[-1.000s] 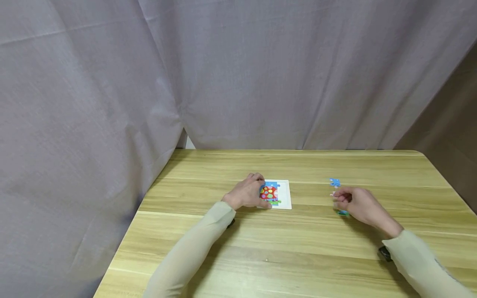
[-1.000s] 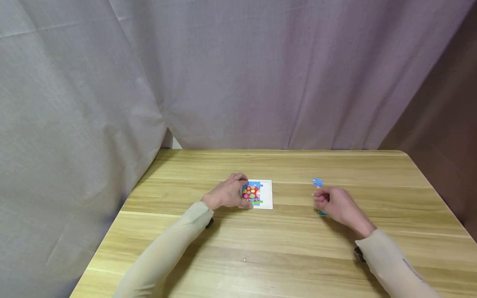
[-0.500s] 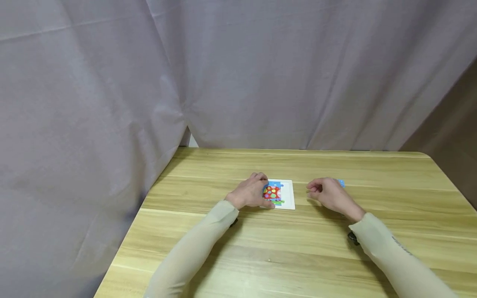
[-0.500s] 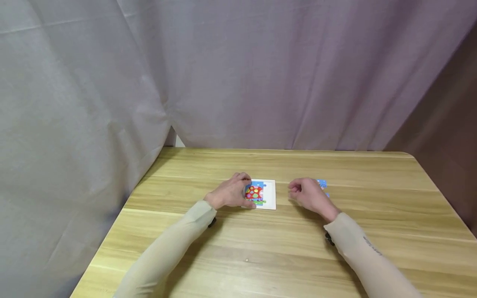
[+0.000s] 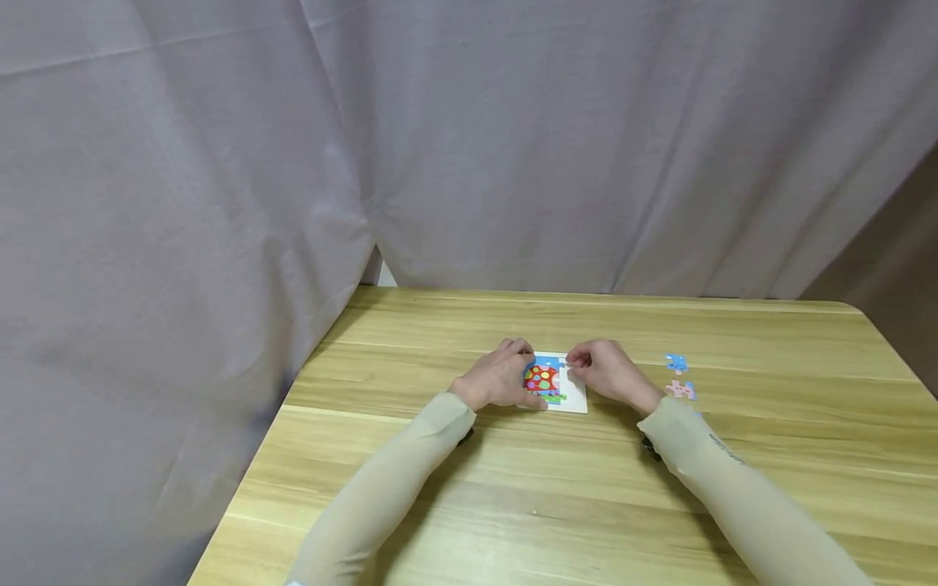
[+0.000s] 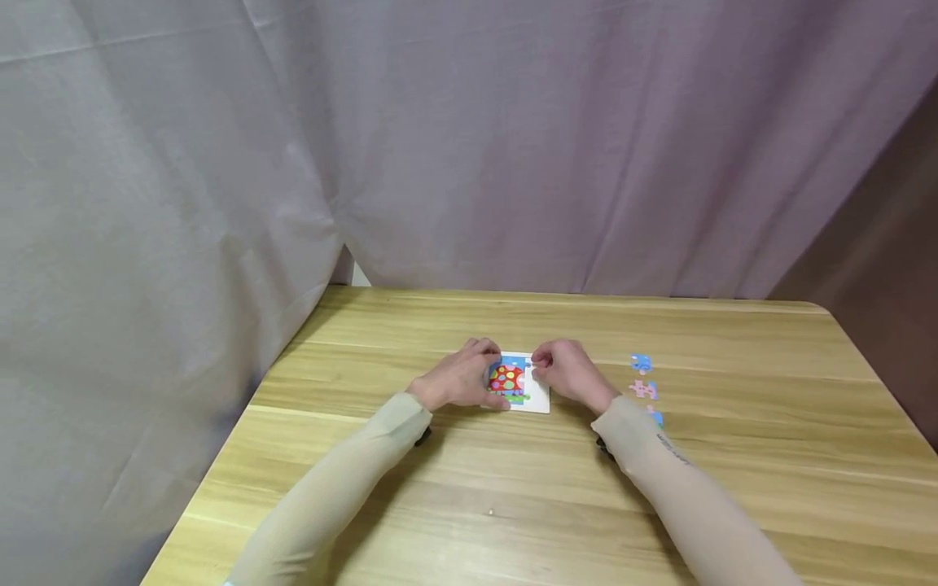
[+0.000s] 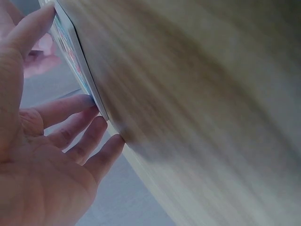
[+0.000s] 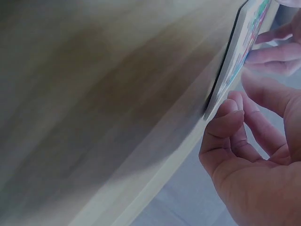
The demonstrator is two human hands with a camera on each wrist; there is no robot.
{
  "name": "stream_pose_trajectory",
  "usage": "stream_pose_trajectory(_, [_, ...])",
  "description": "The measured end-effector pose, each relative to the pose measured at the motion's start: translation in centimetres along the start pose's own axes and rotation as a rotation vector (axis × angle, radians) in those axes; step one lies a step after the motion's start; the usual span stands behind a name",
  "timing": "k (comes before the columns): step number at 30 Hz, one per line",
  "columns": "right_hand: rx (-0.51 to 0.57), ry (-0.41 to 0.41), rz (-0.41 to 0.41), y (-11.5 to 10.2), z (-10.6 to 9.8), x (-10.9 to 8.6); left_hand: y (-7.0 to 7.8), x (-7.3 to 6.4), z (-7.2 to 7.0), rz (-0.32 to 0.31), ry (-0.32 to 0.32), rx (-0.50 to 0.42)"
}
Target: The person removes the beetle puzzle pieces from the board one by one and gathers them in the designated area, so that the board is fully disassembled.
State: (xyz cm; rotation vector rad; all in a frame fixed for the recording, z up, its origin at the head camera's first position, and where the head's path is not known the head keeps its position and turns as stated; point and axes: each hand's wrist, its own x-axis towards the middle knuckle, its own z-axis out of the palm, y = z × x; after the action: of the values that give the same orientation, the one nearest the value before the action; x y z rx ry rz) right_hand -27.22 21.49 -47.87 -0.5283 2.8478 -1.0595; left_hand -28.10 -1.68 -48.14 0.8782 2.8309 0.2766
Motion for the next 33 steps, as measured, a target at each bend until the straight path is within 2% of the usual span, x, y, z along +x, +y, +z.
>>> stream_pose_trajectory(13, [-0.111, 0.001, 0.012, -0.6, 1.0, 1.3, 0.4, 0.1, -0.1, 0.003, 0.006, 0.015])
stream_pose_trajectory(23, [-0.135, -0.05, 0.065, -1.3, 1.0, 1.7, 0.3, 0.0, -0.2, 0.011, 0.0, 0.037])
stream_pose_trajectory(33, [-0.131, -0.028, 0.076, -1.1, 1.6, 2.0, 0.0, -0.2, -0.1, 0.02, 0.004, 0.045])
